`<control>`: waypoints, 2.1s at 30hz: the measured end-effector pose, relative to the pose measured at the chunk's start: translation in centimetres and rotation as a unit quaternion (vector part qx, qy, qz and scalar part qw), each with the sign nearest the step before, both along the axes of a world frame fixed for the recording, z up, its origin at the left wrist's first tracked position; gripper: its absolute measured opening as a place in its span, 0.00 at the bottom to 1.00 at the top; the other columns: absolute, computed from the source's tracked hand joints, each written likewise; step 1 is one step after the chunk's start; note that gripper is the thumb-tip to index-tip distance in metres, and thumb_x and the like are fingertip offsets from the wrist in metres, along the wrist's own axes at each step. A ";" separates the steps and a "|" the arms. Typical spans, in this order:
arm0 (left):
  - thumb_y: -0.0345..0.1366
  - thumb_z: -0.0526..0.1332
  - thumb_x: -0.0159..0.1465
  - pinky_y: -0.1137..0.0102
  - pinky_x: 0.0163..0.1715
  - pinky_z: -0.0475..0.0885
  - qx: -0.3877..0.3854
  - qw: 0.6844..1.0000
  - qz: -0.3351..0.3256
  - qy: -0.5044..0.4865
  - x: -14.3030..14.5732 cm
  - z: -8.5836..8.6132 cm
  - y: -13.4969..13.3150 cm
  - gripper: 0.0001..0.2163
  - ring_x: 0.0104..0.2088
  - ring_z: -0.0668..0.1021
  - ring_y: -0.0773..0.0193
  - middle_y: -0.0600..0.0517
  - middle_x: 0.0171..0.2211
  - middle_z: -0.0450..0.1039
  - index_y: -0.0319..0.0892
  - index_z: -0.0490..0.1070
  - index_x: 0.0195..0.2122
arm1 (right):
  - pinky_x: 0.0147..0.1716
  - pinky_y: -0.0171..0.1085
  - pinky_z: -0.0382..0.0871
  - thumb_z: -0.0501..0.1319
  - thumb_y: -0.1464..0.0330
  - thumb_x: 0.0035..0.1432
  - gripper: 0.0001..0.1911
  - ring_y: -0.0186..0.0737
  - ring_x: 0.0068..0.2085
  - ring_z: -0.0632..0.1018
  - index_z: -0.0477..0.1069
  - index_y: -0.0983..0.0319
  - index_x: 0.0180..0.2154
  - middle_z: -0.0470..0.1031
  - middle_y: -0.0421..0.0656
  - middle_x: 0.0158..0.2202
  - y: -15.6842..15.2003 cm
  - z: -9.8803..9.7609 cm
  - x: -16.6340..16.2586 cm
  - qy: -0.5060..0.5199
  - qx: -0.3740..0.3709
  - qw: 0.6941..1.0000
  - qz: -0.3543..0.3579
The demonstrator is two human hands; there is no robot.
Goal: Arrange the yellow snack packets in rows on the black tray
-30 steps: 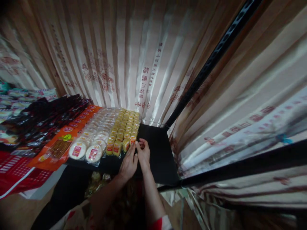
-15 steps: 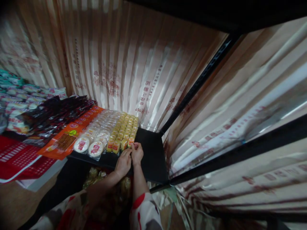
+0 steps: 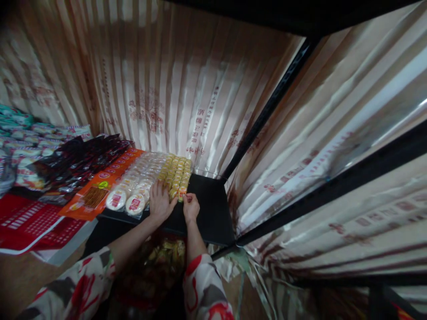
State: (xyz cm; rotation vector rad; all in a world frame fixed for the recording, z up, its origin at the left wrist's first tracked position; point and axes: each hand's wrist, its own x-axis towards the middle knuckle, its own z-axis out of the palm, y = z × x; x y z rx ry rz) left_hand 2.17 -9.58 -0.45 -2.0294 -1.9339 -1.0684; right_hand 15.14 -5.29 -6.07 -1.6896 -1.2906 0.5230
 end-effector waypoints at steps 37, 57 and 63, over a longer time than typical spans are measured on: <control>0.29 0.55 0.59 0.51 0.54 0.57 -0.037 0.991 -0.111 0.072 -1.3 1.7 2.7 0.11 0.57 0.59 0.48 0.40 0.52 0.61 0.39 0.67 0.43 | 0.30 0.33 0.65 0.58 0.56 0.50 0.13 0.35 0.26 0.72 0.69 0.59 0.29 0.73 0.38 0.26 -0.3 0.3 -0.2 0.003 0.015 1.000 -0.008; 0.22 0.48 0.53 0.54 0.58 0.58 -0.088 0.978 -0.188 0.032 1.5 -5.4 -2.0 0.29 0.62 0.55 0.49 0.33 0.59 0.56 0.26 0.54 0.59 | 0.29 0.33 0.66 0.57 0.56 0.49 0.13 0.35 0.25 0.72 0.67 0.59 0.28 0.72 0.38 0.24 -0.1 0.1 -0.4 0.010 0.015 1.000 0.002; 0.22 0.49 0.52 0.57 0.59 0.57 -0.116 0.976 -0.184 0.033 1.6 -4.5 -2.0 0.29 0.62 0.55 0.47 0.30 0.59 0.55 0.21 0.55 0.57 | 0.27 0.33 0.65 0.58 0.56 0.47 0.14 0.36 0.25 0.72 0.65 0.58 0.30 0.71 0.37 0.23 -0.2 0.3 -0.5 0.016 0.008 1.000 -0.008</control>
